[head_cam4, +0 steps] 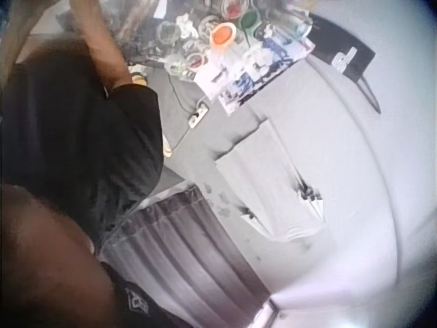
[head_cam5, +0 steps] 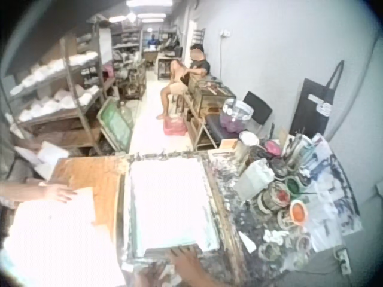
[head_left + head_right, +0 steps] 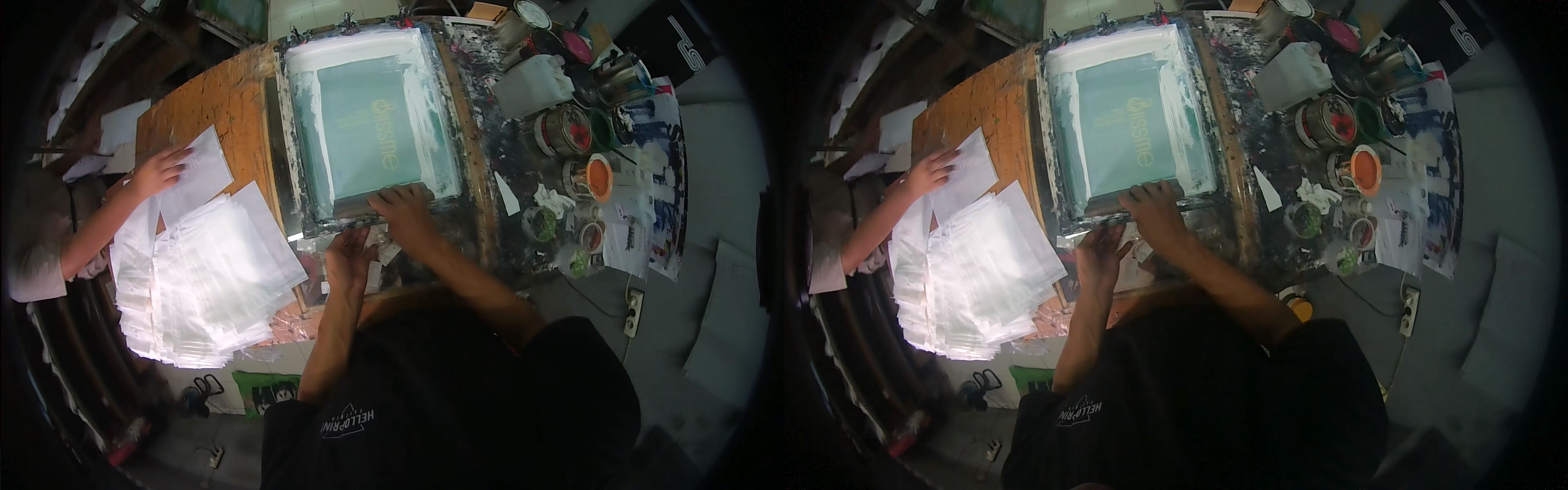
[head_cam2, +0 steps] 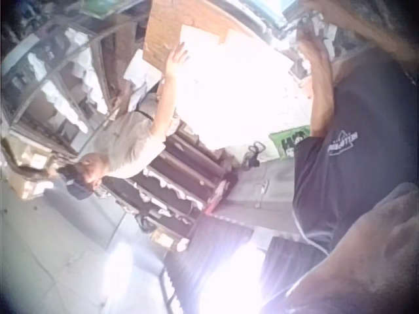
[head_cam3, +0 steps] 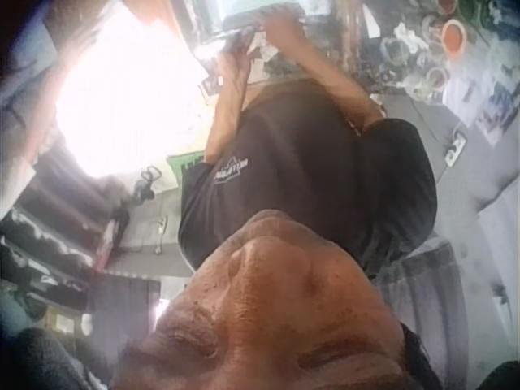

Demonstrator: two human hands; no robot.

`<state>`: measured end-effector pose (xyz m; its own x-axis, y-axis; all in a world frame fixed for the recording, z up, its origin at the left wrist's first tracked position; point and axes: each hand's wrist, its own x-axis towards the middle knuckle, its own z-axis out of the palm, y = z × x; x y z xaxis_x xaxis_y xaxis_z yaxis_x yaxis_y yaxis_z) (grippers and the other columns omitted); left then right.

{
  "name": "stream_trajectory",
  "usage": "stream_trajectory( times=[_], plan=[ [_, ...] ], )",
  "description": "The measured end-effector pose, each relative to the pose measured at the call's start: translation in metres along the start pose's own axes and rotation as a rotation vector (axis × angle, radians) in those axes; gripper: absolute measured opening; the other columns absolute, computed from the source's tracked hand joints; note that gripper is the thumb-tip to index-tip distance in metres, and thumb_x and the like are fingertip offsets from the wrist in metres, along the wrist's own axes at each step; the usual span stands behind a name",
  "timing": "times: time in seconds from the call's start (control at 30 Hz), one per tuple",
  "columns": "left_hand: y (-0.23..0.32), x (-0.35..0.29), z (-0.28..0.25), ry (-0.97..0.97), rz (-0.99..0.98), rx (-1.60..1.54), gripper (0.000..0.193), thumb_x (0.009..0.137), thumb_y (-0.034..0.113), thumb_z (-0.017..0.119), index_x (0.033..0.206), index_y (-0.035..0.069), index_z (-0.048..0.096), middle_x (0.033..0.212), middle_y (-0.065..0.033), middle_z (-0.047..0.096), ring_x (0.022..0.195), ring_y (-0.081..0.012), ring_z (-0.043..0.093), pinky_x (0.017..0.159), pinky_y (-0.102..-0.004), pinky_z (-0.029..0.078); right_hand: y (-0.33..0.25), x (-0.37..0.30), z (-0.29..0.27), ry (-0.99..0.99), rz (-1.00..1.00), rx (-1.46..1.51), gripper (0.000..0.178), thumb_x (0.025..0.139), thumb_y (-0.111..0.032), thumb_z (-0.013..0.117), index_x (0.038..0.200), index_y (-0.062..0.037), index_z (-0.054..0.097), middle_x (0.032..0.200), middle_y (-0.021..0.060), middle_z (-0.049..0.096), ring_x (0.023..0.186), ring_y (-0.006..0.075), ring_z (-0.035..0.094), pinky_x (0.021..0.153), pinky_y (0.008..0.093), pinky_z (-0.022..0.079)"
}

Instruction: The person repeatedly places white paper sheets onto a screen printing frame, uses a squeegee to pull ink across the mesh, and lifts the frame to reveal printed sheets. A coworker removes finished prints from the side. The cycle continues with multiple sheets throughout the clip.

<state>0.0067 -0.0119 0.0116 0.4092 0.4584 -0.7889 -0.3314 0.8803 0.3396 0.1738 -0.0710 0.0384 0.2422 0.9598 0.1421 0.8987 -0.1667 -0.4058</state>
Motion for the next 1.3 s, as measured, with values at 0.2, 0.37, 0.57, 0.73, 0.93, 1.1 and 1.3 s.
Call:
stream_trajectory(
  times=[0.2, 0.37, 0.57, 0.73, 0.93, 1.1, 1.3],
  plan=[
    [0.02, -0.037, 0.017, -0.11, 0.037, -0.042, 0.021, 0.096, 0.02, 0.06, 0.113, 0.008, 0.06, 0.113, -0.0108, 0.066, 0.121, -0.0292, 0.06, 0.099, -0.0535, 0.044, -0.012, 0.027, -0.059, 0.139, -0.129, 0.005, 0.034, 0.082, -0.013, 0.067, 0.114, -0.0034, 0.066, 0.088, 0.0127, 0.066, 0.085, 0.0288, 0.062, 0.077, 0.0443, 0.041],
    [0.067, -0.073, 0.083, -0.362, 0.311, 0.0, 0.01, 0.093, 0.015, 0.062, 0.1, 0.008, 0.063, 0.106, -0.0116, 0.071, 0.114, -0.0325, 0.065, 0.108, -0.0552, 0.043, -0.026, 0.084, -0.138, 0.422, -0.285, -0.071, 0.033, 0.085, -0.032, 0.07, 0.104, -0.0048, 0.069, 0.069, 0.0084, 0.061, 0.061, 0.024, 0.06, 0.059, 0.0408, 0.043],
    [0.131, 0.046, 0.143, -0.195, 0.835, 0.427, 0.033, 0.097, 0.008, 0.059, 0.126, -0.009, 0.06, 0.125, -0.0144, 0.064, 0.112, -0.0187, 0.058, 0.102, -0.0328, 0.045, -0.023, 0.181, -0.23, 0.306, -0.228, -0.109, 0.046, 0.091, -0.05, 0.067, 0.092, -0.0039, 0.074, 0.069, 0.0151, 0.068, 0.06, 0.0304, 0.068, 0.062, 0.0436, 0.054],
    [0.133, 0.209, 0.117, 0.187, 1.396, 1.676, 0.03, 0.092, 0.017, 0.069, 0.119, 0.004, 0.07, 0.123, -0.0187, 0.067, 0.111, -0.0308, 0.063, 0.098, -0.0375, 0.048, -0.023, 0.229, -0.273, 0.132, -0.232, -0.025, 0.049, 0.104, -0.033, 0.057, 0.082, 0.0081, 0.072, 0.049, 0.0039, 0.052, 0.042, 0.0115, 0.044, 0.056, 0.0416, 0.054],
    [0.129, 0.158, 0.149, 0.021, 0.945, 1.272, 0.019, 0.094, 0.018, 0.069, 0.106, 0.004, 0.076, 0.098, -0.0175, 0.075, 0.084, -0.0251, 0.072, 0.074, -0.0364, 0.055, -0.025, 0.233, -0.297, -0.01, -0.126, 0.025, 0.047, 0.104, -0.035, 0.06, 0.081, 0.0032, 0.072, 0.048, -0.0012, 0.046, 0.04, 0.0092, 0.034, 0.04, 0.0268, 0.037],
    [0.245, 0.137, -0.012, 0.36, 1.194, 1.061, 0.021, 0.094, 0.011, 0.069, 0.103, -0.007, 0.073, 0.08, -0.0133, 0.073, 0.062, -0.0145, 0.066, 0.056, -0.0293, 0.053, -0.033, 0.263, -0.286, 0.057, -0.107, -0.061, 0.049, 0.101, -0.043, 0.061, 0.081, -0.0009, 0.074, 0.051, 0.0005, 0.049, 0.046, 0.0152, 0.043, 0.05, 0.0324, 0.044],
    [0.255, -0.006, -0.203, 1.064, 1.476, 1.399, 0.056, 0.1, 0.018, 0.067, 0.146, -0.007, 0.047, 0.141, -0.0256, 0.057, 0.12, -0.0312, 0.065, 0.087, -0.0421, 0.061, -0.04, 0.253, -0.291, 0.218, -0.12, -0.039, 0.051, 0.096, -0.046, 0.066, 0.078, 0.0021, 0.072, 0.061, 0.0166, 0.062, 0.054, 0.0225, 0.057, 0.057, 0.0398, 0.045]
  ],
)
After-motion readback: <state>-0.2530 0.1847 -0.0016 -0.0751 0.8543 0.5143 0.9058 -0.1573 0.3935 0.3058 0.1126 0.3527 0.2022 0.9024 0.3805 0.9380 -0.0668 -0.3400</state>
